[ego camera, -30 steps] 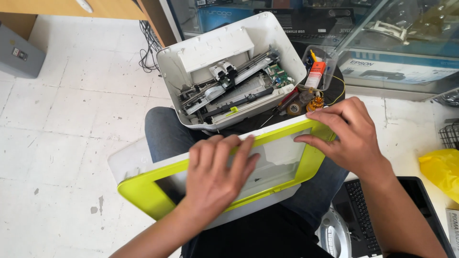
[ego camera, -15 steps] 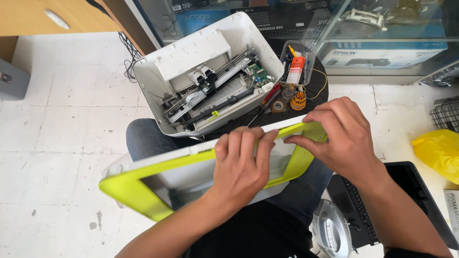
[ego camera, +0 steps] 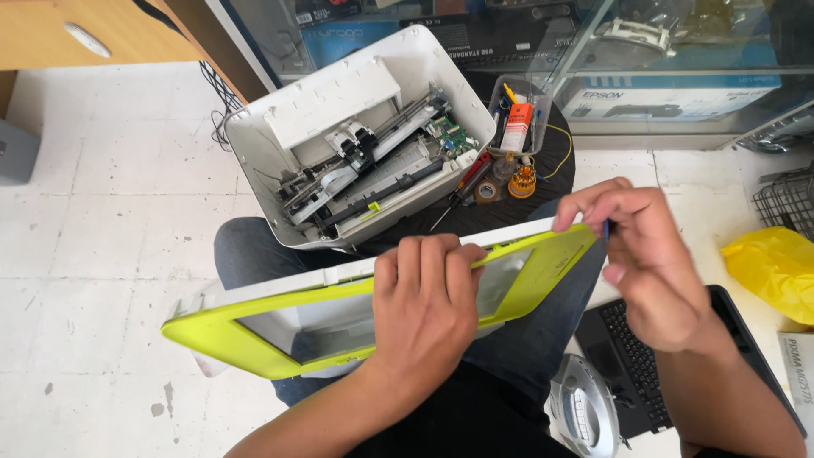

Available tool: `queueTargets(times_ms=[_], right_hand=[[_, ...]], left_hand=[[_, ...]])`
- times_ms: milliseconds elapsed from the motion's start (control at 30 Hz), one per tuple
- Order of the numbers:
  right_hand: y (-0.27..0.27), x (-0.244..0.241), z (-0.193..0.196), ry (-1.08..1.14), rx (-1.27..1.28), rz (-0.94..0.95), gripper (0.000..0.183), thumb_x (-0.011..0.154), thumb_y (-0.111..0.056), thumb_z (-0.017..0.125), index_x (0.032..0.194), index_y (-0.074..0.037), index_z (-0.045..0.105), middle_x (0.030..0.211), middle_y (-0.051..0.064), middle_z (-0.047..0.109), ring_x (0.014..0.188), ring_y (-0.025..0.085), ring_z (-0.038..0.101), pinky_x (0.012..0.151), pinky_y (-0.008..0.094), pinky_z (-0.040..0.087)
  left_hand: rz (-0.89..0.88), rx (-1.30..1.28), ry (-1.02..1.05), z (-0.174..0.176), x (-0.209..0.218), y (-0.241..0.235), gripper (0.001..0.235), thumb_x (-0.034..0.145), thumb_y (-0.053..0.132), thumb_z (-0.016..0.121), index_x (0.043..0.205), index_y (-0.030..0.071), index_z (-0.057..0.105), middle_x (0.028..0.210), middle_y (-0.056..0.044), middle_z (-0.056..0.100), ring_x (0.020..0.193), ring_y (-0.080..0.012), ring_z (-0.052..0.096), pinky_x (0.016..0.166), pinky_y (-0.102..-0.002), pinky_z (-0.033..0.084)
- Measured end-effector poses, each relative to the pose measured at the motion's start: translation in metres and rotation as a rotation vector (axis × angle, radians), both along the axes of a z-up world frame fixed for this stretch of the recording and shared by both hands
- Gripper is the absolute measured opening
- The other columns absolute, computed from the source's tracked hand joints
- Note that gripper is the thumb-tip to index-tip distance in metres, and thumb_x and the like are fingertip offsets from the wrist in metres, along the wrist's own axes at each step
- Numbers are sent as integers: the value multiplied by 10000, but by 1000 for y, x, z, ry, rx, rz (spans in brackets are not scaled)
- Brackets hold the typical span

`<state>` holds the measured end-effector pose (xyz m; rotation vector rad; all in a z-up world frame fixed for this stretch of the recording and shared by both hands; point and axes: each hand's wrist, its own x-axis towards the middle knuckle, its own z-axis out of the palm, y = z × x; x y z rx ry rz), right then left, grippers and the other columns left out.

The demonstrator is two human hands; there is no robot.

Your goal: The person uses a red-handled screwdriver to remove screws from the frame of a lime-green flatbed scanner. They then use a blue plastic pry tool to release clips and separate the frame from the scanner body, exposing the internal components.

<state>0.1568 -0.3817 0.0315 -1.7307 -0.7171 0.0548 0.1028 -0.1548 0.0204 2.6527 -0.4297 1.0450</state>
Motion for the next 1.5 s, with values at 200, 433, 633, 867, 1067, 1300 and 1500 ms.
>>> queueTargets(times_ms=[200, 433, 633, 867, 1067, 1300, 1500], right_hand=[[16, 3, 24, -218, -251, 9, 239, 1042, 35, 394, 1243, -4, 516, 1300, 212, 606, 1269, 308, 631, 1105, 384, 502], [22, 19, 31, -270, -255, 65, 230, 871, 13, 752, 1096, 1, 708, 1038, 144, 766, 940, 205, 766, 867, 252, 631], [21, 31, 39, -289, -340, 217, 164, 894, -7, 706, 1056, -18, 729, 982, 108, 748, 863, 186, 749, 784, 242, 607], [3, 40, 34, -349, -444, 246, 194, 947, 17, 635, 1112, -44, 717, 1005, 92, 673, 851, 171, 692, 753, 232, 543], [-23, 62, 27, -309, -523, 225, 197, 925, 7, 678, 1079, -91, 753, 956, 39, 708, 803, 131, 710, 730, 224, 551], [-37, 49, -7, -229, -199, -64, 126, 901, 103, 717, 1021, 75, 693, 953, 217, 691, 882, 276, 698, 790, 297, 585], [-8, 34, 25, -279, -179, 168, 181, 872, 11, 722, 1052, 29, 706, 897, 136, 720, 802, 218, 730, 740, 258, 602]], left_hand=[[59, 19, -76, -1, -7, -6, 342, 1081, 122, 578, 778, 115, 421, 849, -38, 601, 698, -222, 474, 666, -368, 324], [60, 11, -64, -2, -12, -8, 349, 1083, 158, 605, 788, 124, 422, 868, -15, 609, 682, -212, 469, 672, -353, 327], [51, -20, -39, 0, -11, -6, 300, 1085, 172, 610, 814, 129, 490, 898, -14, 638, 709, -211, 513, 678, -356, 330], [43, -2, -6, -2, -7, -2, 318, 1086, 183, 609, 809, 123, 464, 898, -13, 641, 708, -219, 517, 677, -363, 339], [48, 23, 6, 1, -9, 1, 335, 1092, 195, 559, 790, 131, 428, 909, -14, 645, 705, -217, 509, 674, -360, 339], [46, 13, 10, 0, -16, -4, 323, 1080, 201, 577, 789, 139, 452, 911, -16, 657, 717, -223, 539, 684, -361, 338], [69, 57, 7, 1, -20, -6, 315, 1078, 231, 540, 785, 152, 458, 908, 6, 654, 692, -220, 536, 677, -370, 353]])
